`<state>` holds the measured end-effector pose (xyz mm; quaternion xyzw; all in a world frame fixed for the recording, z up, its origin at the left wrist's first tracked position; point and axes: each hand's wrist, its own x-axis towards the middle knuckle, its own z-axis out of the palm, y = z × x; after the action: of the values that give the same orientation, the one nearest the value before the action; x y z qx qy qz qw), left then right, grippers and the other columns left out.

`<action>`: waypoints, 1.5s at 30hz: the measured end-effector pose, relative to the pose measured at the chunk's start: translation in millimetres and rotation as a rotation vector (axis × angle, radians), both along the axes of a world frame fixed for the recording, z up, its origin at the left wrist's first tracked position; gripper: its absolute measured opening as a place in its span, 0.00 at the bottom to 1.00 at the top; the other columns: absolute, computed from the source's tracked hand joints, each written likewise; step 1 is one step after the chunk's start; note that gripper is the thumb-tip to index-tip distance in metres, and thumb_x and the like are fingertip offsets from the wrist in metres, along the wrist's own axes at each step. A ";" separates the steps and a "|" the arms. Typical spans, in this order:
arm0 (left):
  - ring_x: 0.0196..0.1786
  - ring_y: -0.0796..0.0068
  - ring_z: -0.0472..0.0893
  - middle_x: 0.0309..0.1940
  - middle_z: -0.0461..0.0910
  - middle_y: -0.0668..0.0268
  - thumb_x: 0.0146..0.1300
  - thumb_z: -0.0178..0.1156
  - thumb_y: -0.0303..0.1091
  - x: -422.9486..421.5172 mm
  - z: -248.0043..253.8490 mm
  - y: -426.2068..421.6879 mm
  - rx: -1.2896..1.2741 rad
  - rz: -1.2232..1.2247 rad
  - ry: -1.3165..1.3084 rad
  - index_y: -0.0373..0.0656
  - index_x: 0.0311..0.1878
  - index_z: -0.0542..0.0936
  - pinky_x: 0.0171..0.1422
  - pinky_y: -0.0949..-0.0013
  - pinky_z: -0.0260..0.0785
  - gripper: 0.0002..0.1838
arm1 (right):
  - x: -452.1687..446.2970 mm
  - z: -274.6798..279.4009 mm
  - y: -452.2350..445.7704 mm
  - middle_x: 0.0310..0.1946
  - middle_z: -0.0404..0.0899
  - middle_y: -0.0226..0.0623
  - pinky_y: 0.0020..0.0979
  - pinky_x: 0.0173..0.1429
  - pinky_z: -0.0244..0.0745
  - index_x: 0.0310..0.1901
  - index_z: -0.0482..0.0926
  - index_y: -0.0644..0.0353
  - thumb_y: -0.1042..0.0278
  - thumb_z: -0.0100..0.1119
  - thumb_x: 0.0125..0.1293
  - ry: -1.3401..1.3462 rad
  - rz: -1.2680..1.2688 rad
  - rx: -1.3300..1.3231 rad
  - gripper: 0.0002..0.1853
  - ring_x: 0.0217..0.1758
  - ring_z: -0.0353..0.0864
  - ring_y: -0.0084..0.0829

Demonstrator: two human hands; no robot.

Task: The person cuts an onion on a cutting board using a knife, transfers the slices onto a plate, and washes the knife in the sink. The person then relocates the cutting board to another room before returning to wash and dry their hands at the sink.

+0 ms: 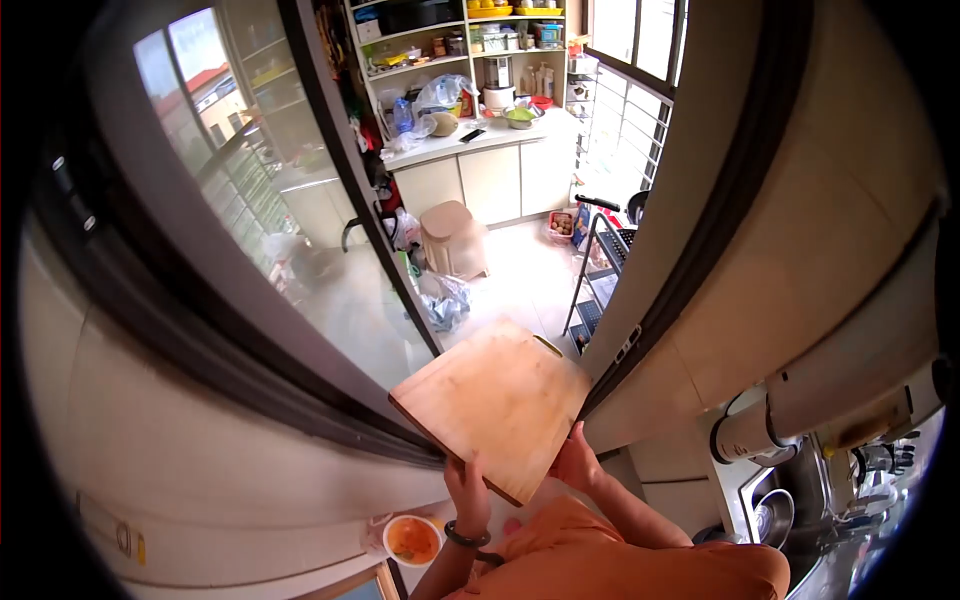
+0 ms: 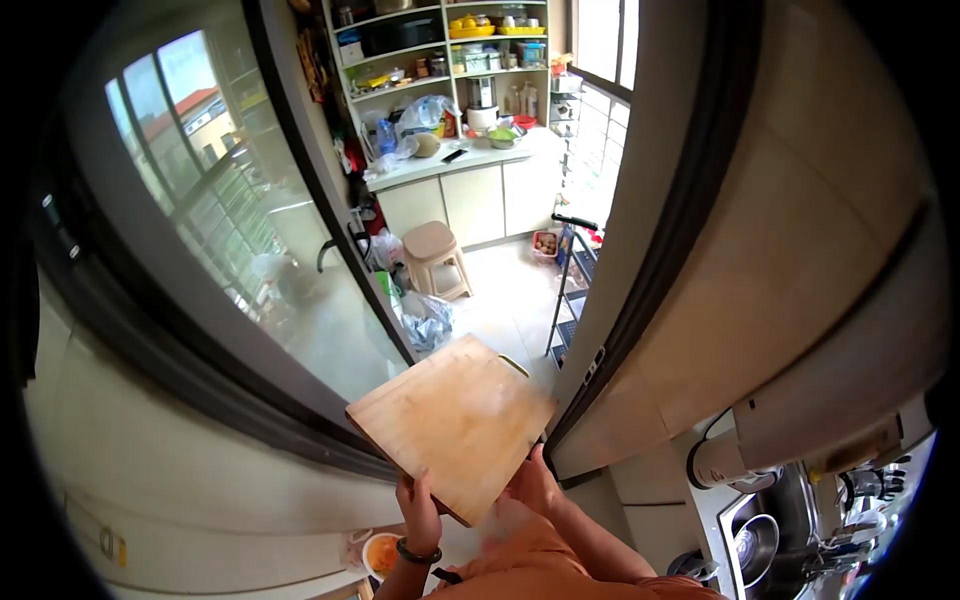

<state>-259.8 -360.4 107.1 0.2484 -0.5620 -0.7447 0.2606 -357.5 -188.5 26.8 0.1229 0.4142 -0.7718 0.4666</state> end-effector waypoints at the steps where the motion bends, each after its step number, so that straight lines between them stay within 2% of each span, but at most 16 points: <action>1: 0.50 0.75 0.74 0.48 0.78 0.65 0.68 0.54 0.31 -25.4 -8.4 -13.7 0.033 -0.004 0.065 0.31 0.53 0.74 0.59 0.70 0.64 0.15 | -23.7 6.4 -13.1 0.63 0.74 0.31 0.35 0.51 0.71 0.69 0.66 0.50 0.16 0.19 0.63 0.044 -0.026 -0.096 0.51 0.55 0.76 0.35; 4: 0.50 0.76 0.73 0.47 0.77 0.65 0.66 0.53 0.31 -92.9 3.5 -43.7 0.225 -0.031 0.071 0.32 0.51 0.75 0.58 0.70 0.64 0.15 | -87.6 27.6 -43.8 0.66 0.71 0.29 0.33 0.48 0.74 0.73 0.60 0.44 0.15 0.22 0.62 0.059 -0.066 -0.160 0.49 0.57 0.75 0.36; 5: 0.49 0.76 0.73 0.47 0.77 0.65 0.66 0.53 0.31 -119.1 3.7 -54.9 0.226 -0.021 0.079 0.33 0.51 0.75 0.57 0.71 0.64 0.14 | -110.7 20.3 -48.4 0.66 0.70 0.30 0.35 0.52 0.75 0.74 0.58 0.46 0.15 0.23 0.61 0.124 -0.064 -0.212 0.51 0.60 0.74 0.36; 9: 0.50 0.73 0.75 0.50 0.77 0.65 0.66 0.53 0.33 -202.8 20.4 -96.4 0.258 -0.049 0.057 0.34 0.56 0.73 0.56 0.67 0.68 0.18 | -193.7 -18.3 -68.1 0.57 0.78 0.40 0.33 0.53 0.78 0.71 0.63 0.56 0.20 0.26 0.66 0.279 0.013 -0.224 0.49 0.51 0.82 0.38; 12: 0.53 0.69 0.77 0.54 0.75 0.62 0.66 0.52 0.35 -272.3 30.9 -123.1 0.285 -0.078 0.076 0.34 0.60 0.70 0.56 0.64 0.72 0.22 | -244.6 12.9 -89.6 0.55 0.79 0.40 0.33 0.50 0.79 0.68 0.66 0.58 0.20 0.32 0.65 0.333 -0.021 -0.148 0.48 0.49 0.83 0.34; 13: 0.53 0.68 0.77 0.54 0.75 0.61 0.67 0.52 0.37 -297.3 32.1 -131.6 0.278 -0.091 0.079 0.34 0.60 0.70 0.56 0.64 0.72 0.22 | -261.5 23.1 -95.1 0.53 0.80 0.40 0.31 0.49 0.78 0.65 0.69 0.59 0.28 0.41 0.70 0.361 -0.080 -0.213 0.40 0.47 0.83 0.31; 14: 0.53 0.68 0.77 0.54 0.75 0.61 0.67 0.52 0.37 -323.6 30.7 -142.2 0.284 -0.124 0.069 0.34 0.60 0.70 0.56 0.64 0.72 0.22 | -278.2 35.2 -98.5 0.53 0.80 0.40 0.31 0.49 0.78 0.65 0.69 0.59 0.28 0.41 0.70 0.359 -0.113 -0.202 0.40 0.47 0.83 0.31; 16: 0.53 0.68 0.77 0.54 0.75 0.61 0.67 0.52 0.39 -380.2 24.7 -162.7 0.303 -0.200 0.117 0.34 0.59 0.71 0.56 0.63 0.72 0.22 | -311.8 58.6 -103.4 0.46 0.83 0.39 0.30 0.47 0.78 0.59 0.74 0.63 0.42 0.49 0.74 0.805 -0.184 0.150 0.30 0.45 0.84 0.28; 17: 0.54 0.68 0.77 0.54 0.75 0.61 0.67 0.53 0.40 -412.0 25.9 -169.7 0.326 -0.228 0.119 0.35 0.59 0.71 0.56 0.63 0.73 0.22 | -330.3 64.2 -106.0 0.41 0.83 0.38 0.29 0.46 0.77 0.56 0.76 0.66 0.50 0.52 0.74 0.902 -0.234 0.244 0.24 0.41 0.83 0.28; 20: 0.54 0.69 0.77 0.54 0.75 0.62 0.67 0.53 0.40 -512.5 31.9 -184.1 0.354 -0.364 0.120 0.36 0.59 0.71 0.56 0.63 0.73 0.22 | -388.5 74.4 -111.3 0.36 0.85 0.38 0.26 0.42 0.79 0.48 0.80 0.68 0.59 0.58 0.71 1.093 -0.445 0.392 0.17 0.36 0.85 0.25; 26: 0.55 0.70 0.77 0.54 0.75 0.62 0.65 0.54 0.40 -743.1 66.5 -178.5 0.231 -0.691 0.106 0.37 0.58 0.73 0.58 0.64 0.72 0.22 | -512.8 90.6 -96.6 0.31 0.85 0.36 0.22 0.38 0.76 0.44 0.82 0.69 0.66 0.59 0.70 1.064 -0.961 0.651 0.12 0.32 0.83 0.21; 28: 0.54 0.72 0.77 0.51 0.76 0.62 0.66 0.55 0.38 -821.6 78.7 -159.1 0.205 -0.816 0.150 0.35 0.56 0.73 0.59 0.67 0.70 0.21 | -544.5 97.1 -76.6 0.34 0.83 0.38 0.24 0.41 0.76 0.45 0.81 0.69 0.59 0.57 0.74 1.062 -1.038 0.779 0.17 0.34 0.81 0.23; 34: 0.47 0.76 0.78 0.46 0.78 0.65 0.66 0.57 0.35 -1036.5 99.2 -49.3 -0.003 -1.185 0.301 0.32 0.53 0.75 0.56 0.73 0.69 0.18 | -610.4 91.4 -9.0 0.30 0.84 0.35 0.20 0.35 0.75 0.42 0.82 0.67 0.64 0.57 0.73 0.948 -1.410 1.090 0.12 0.29 0.81 0.20; 40: 0.43 0.78 0.78 0.43 0.82 0.66 0.67 0.58 0.38 -1176.9 131.4 103.9 -0.502 -1.501 0.411 0.33 0.52 0.78 0.51 0.73 0.71 0.18 | -666.1 92.4 70.1 0.30 0.84 0.32 0.20 0.32 0.74 0.42 0.83 0.65 0.63 0.56 0.74 0.795 -1.617 1.320 0.13 0.29 0.81 0.19; 42: 0.40 0.78 0.79 0.39 0.84 0.64 0.66 0.59 0.39 -1202.2 140.0 159.0 -0.657 -1.584 0.513 0.33 0.52 0.79 0.48 0.72 0.72 0.18 | -681.3 98.5 81.8 0.30 0.84 0.32 0.20 0.32 0.73 0.43 0.83 0.64 0.62 0.55 0.74 0.781 -1.653 1.370 0.13 0.29 0.81 0.19; 45: 0.40 0.65 0.82 0.38 0.84 0.54 0.64 0.60 0.40 -1249.9 139.5 246.8 -0.987 -1.632 0.773 0.35 0.54 0.78 0.49 0.65 0.73 0.21 | -690.5 100.2 84.5 0.31 0.85 0.32 0.20 0.33 0.73 0.43 0.83 0.64 0.62 0.54 0.75 0.703 -1.747 1.335 0.13 0.29 0.81 0.18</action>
<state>-1509.6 -113.5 246.6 -0.6004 -0.6808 -0.4101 -0.0888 -1048.0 -103.9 127.0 0.3683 0.6207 -0.4503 -0.5256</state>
